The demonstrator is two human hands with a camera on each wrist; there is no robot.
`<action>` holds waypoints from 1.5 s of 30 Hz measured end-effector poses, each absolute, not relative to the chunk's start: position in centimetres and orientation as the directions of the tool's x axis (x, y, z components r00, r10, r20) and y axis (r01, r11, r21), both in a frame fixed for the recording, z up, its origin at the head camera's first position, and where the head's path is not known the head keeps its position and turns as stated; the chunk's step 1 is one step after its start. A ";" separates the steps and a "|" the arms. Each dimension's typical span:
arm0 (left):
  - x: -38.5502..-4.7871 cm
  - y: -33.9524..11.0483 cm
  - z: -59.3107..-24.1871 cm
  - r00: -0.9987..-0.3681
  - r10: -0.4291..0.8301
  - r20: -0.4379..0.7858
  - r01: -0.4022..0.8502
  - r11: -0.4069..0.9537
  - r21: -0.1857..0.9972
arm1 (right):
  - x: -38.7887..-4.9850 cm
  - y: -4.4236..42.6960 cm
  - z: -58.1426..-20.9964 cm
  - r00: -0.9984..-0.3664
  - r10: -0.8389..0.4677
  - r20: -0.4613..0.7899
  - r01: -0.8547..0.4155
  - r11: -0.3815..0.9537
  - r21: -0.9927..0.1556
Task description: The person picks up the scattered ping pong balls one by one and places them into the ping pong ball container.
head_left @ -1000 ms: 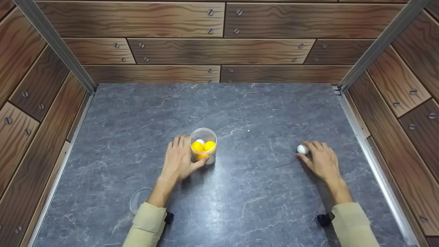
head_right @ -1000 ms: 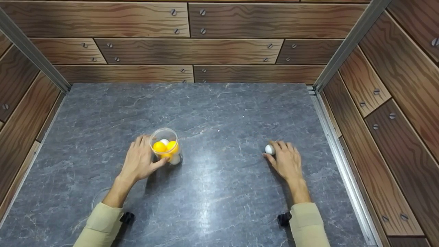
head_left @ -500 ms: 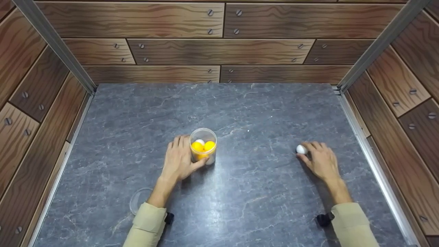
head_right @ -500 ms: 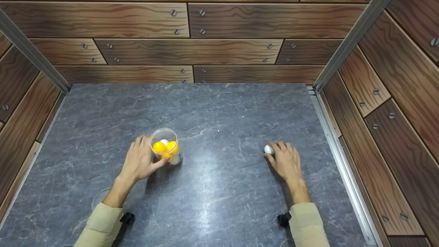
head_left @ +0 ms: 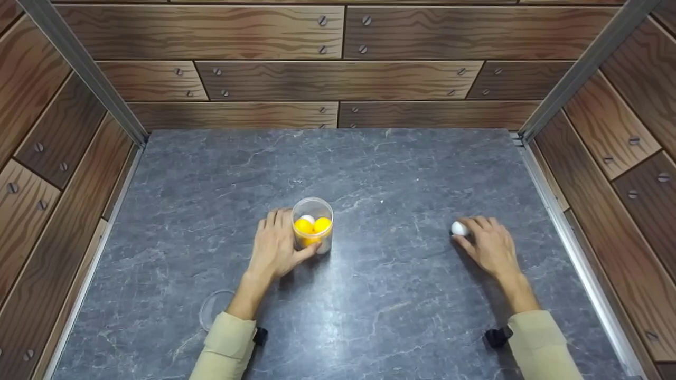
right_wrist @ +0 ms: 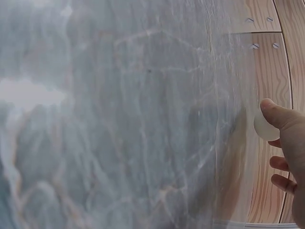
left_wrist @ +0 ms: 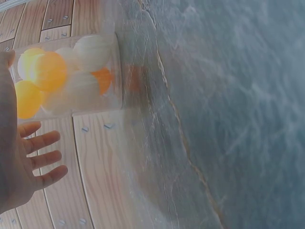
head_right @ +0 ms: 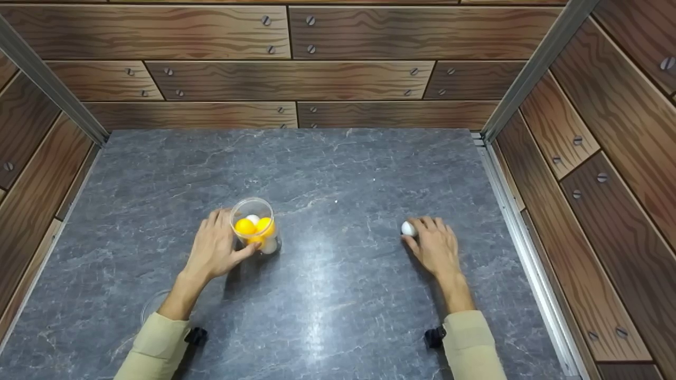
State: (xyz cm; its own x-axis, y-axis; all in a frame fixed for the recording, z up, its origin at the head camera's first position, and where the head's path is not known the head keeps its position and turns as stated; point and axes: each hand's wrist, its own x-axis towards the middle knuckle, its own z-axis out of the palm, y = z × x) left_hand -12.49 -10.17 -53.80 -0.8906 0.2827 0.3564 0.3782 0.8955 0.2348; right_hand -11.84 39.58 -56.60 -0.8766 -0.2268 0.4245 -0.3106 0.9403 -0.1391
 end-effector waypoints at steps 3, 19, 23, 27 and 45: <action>-12.5 -10.2 -53.8 -0.892 0.283 0.353 0.377 0.897 0.233 | -11.9 39.1 -56.6 -0.880 -0.237 0.412 -0.318 0.938 -0.139; -12.4 -10.1 -53.9 -0.879 0.281 0.386 0.388 0.892 0.232 | -12.1 36.4 -56.0 -0.841 -0.301 0.449 -0.393 0.911 -0.128; -12.5 -10.1 -53.9 -0.883 0.281 0.377 0.386 0.891 0.239 | -12.2 35.9 -55.7 -0.824 -0.311 0.474 -0.410 0.904 -0.120; -12.5 -10.1 -53.9 -0.889 0.282 0.362 0.384 0.888 0.252 | -12.3 35.3 -55.4 -0.807 -0.322 0.496 -0.425 0.899 -0.108; -12.5 -10.2 -53.8 -0.896 0.277 0.346 0.375 0.891 0.256 | -12.6 32.5 -54.8 -0.781 -0.313 0.541 -0.456 0.877 -0.150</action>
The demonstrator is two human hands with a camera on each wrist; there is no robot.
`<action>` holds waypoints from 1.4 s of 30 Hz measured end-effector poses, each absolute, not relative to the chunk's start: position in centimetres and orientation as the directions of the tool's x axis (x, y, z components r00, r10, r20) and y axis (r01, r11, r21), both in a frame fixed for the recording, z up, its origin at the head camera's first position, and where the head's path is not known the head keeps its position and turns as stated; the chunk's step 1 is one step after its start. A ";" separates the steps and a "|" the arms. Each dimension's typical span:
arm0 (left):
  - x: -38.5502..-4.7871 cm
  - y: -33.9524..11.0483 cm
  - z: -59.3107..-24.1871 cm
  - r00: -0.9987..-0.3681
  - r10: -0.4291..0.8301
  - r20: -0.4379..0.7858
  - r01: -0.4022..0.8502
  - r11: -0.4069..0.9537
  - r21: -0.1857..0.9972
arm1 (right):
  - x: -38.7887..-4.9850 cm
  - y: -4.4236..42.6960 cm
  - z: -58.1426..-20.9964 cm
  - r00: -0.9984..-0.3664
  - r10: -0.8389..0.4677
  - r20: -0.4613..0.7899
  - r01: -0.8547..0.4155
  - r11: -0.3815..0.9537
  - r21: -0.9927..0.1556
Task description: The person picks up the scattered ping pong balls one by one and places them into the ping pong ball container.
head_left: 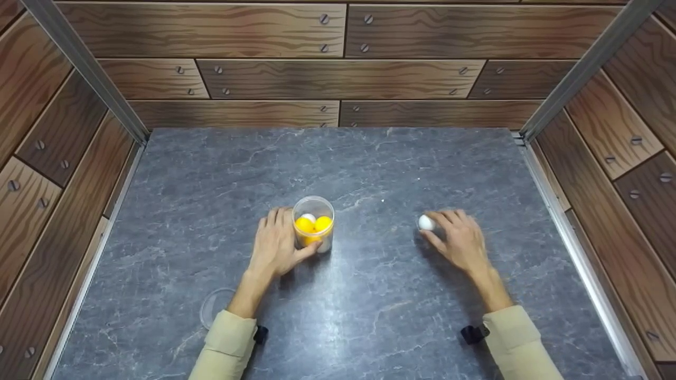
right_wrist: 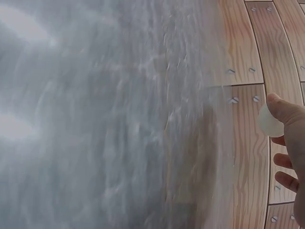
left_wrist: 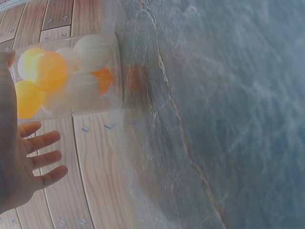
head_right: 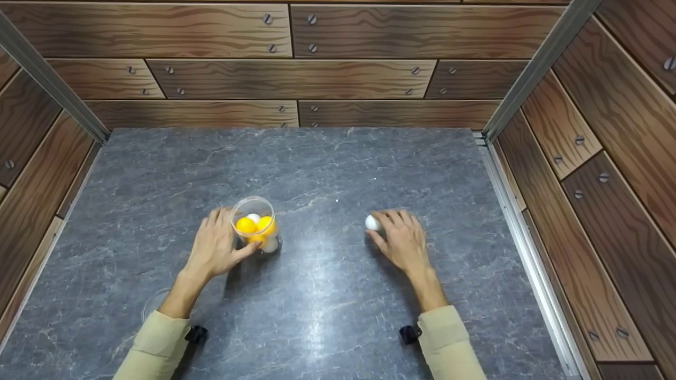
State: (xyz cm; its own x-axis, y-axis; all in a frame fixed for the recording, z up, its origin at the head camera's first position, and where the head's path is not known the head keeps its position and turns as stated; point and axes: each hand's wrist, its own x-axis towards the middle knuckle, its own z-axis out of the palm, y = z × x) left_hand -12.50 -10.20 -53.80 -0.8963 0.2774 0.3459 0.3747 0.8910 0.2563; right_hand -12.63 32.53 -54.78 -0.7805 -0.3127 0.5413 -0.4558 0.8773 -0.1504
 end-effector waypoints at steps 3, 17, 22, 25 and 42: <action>-12.5 -10.2 -53.8 -0.897 0.275 0.346 0.373 0.891 0.258 | -12.8 31.9 -54.7 -0.771 -0.309 0.557 -0.466 0.870 -0.163; -12.5 -10.2 -53.6 -0.906 0.278 0.318 0.365 0.895 0.256 | -13.5 28.9 -54.4 -0.741 -0.312 0.594 -0.503 0.844 -0.185; -12.5 -10.2 -53.7 -0.904 0.279 0.323 0.366 0.897 0.249 | -13.6 27.6 -54.4 -0.724 -0.329 0.606 -0.531 0.827 -0.186; -12.5 -10.2 -53.7 -0.904 0.278 0.324 0.365 0.897 0.248 | -13.6 26.8 -54.2 -0.718 -0.336 0.609 -0.546 0.815 -0.194; -12.6 -10.2 -53.9 -0.896 0.278 0.346 0.371 0.897 0.241 | -14.3 22.9 -52.7 -0.693 -0.362 0.623 -0.604 0.764 -0.227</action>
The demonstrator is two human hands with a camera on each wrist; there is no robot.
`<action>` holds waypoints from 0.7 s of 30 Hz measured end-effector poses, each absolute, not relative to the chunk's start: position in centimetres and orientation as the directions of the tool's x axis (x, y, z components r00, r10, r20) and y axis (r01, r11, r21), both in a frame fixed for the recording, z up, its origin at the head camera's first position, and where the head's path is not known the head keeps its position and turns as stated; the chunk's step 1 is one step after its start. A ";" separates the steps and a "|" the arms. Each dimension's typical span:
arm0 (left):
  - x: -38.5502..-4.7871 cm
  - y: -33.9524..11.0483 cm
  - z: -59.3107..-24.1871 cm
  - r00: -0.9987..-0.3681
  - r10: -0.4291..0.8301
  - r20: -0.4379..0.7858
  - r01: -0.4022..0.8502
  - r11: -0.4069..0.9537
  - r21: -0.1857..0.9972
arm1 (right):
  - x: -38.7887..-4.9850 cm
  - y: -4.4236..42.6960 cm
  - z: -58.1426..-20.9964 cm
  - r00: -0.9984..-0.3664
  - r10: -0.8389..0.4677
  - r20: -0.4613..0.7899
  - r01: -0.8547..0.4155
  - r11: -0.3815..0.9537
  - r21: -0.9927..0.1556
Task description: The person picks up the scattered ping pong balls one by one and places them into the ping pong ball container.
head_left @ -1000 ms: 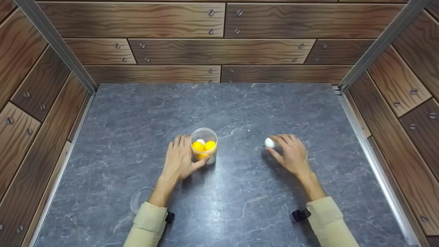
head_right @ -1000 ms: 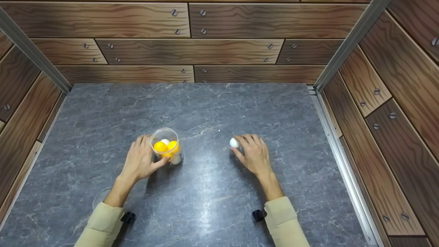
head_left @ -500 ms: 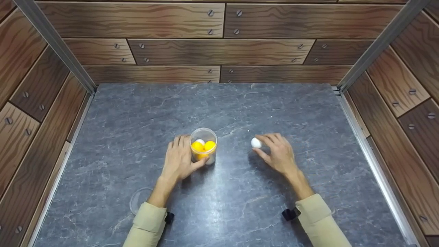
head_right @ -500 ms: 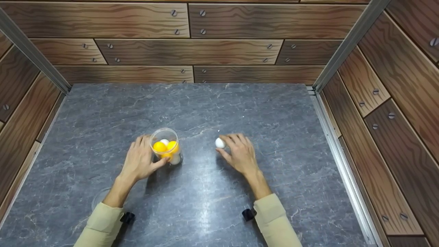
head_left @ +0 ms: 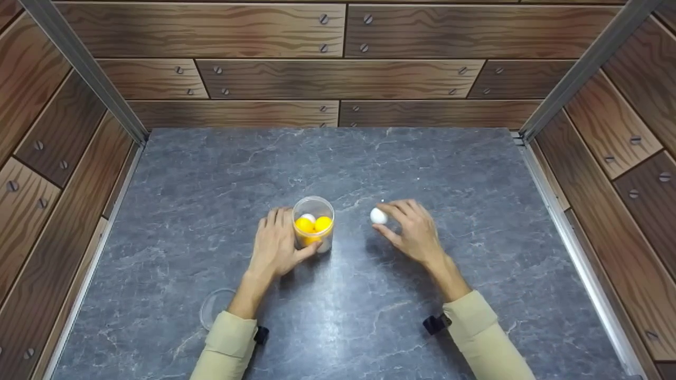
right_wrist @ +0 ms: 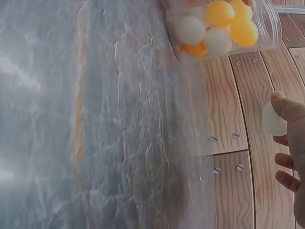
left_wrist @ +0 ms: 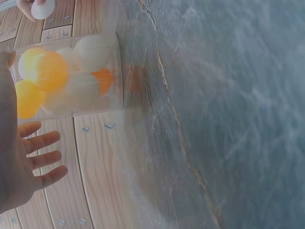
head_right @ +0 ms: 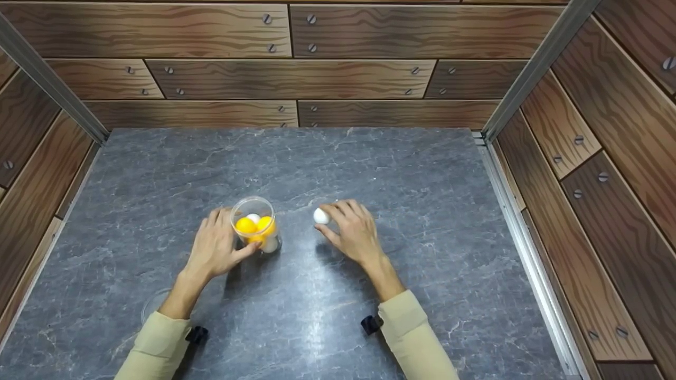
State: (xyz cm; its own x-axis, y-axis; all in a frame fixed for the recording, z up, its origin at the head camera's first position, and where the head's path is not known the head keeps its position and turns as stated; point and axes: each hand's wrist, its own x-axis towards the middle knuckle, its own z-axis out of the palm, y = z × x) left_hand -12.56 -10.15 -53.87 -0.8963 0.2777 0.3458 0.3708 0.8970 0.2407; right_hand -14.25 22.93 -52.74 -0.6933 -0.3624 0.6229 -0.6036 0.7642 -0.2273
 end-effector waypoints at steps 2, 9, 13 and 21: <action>-12.6 -10.1 -53.9 -0.897 0.278 0.344 0.371 0.897 0.242 | -14.2 22.6 -52.5 -0.699 -0.361 0.618 -0.603 0.762 -0.236; -12.5 -10.2 -53.8 -0.897 0.276 0.345 0.373 0.891 0.257 | -14.4 21.5 -51.7 -0.690 -0.373 0.620 -0.615 0.754 -0.230; -12.5 -10.2 -53.8 -0.900 0.276 0.339 0.372 0.890 0.264 | -14.3 20.9 -51.3 -0.695 -0.380 0.611 -0.621 0.745 -0.243; -12.5 -10.2 -53.7 -0.904 0.275 0.328 0.368 0.890 0.270 | -14.3 19.9 -50.6 -0.665 -0.397 0.633 -0.648 0.727 -0.225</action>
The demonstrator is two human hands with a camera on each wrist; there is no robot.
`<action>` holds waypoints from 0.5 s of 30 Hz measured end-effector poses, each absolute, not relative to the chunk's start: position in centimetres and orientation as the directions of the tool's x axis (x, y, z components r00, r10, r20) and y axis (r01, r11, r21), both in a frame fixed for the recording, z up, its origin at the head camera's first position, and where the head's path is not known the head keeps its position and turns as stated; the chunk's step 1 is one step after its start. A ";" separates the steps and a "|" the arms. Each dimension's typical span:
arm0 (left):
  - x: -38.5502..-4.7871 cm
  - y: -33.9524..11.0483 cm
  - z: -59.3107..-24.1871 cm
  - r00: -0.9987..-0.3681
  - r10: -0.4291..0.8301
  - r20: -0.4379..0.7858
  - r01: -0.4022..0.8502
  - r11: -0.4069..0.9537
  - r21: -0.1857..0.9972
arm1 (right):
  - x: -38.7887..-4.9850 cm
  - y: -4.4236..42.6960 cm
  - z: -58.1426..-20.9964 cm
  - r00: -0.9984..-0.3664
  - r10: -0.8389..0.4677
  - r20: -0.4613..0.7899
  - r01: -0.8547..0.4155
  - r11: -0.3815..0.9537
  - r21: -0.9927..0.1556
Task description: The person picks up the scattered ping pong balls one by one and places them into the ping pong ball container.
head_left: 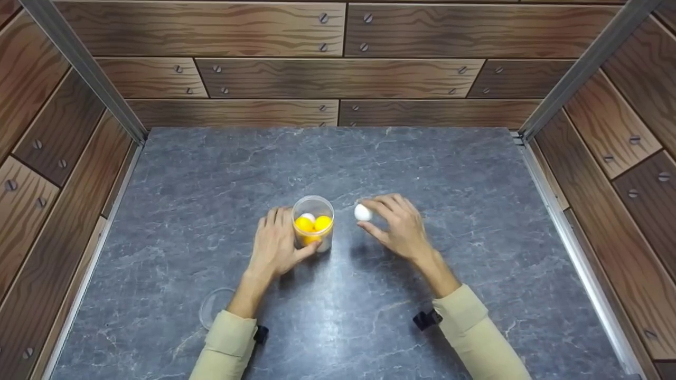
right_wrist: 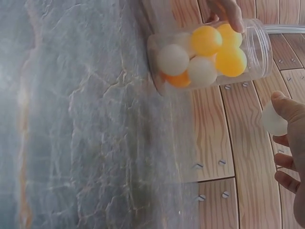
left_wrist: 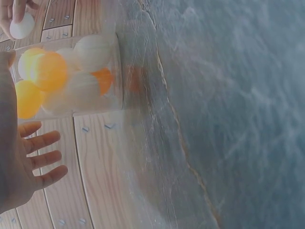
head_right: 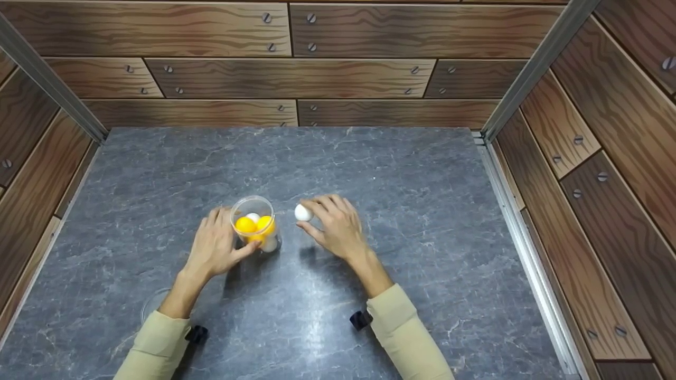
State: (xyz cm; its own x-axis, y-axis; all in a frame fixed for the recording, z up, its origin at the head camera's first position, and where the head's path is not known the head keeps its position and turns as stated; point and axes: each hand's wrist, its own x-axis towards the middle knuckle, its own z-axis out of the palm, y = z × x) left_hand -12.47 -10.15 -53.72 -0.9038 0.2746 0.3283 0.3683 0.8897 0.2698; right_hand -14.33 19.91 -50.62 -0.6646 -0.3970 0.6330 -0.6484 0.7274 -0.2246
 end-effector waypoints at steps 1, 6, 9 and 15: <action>-12.5 -10.1 -53.7 -0.904 0.274 0.328 0.368 0.890 0.269 | -14.3 19.8 -50.5 -0.660 -0.399 0.637 -0.652 0.725 -0.222; -12.5 -10.1 -53.8 -0.903 0.274 0.332 0.367 0.892 0.262 | -14.3 19.2 -50.0 -0.633 -0.411 0.656 -0.674 0.709 -0.207; -12.5 -10.1 -53.9 -0.898 0.276 0.342 0.371 0.892 0.257 | -14.3 18.7 -49.7 -0.626 -0.422 0.655 -0.682 0.704 -0.197; -12.4 -10.1 -53.9 -0.893 0.279 0.353 0.377 0.892 0.250 | -14.5 17.7 -48.9 -0.608 -0.448 0.656 -0.705 0.685 -0.186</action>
State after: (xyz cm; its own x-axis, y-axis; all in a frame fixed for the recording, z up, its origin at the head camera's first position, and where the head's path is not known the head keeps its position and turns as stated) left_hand -12.45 -10.15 -53.91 -0.8930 0.2787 0.3535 0.3774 0.8916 0.2504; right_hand -14.47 17.67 -48.88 -0.6078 -0.4480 0.6557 -0.7048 0.6847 -0.1855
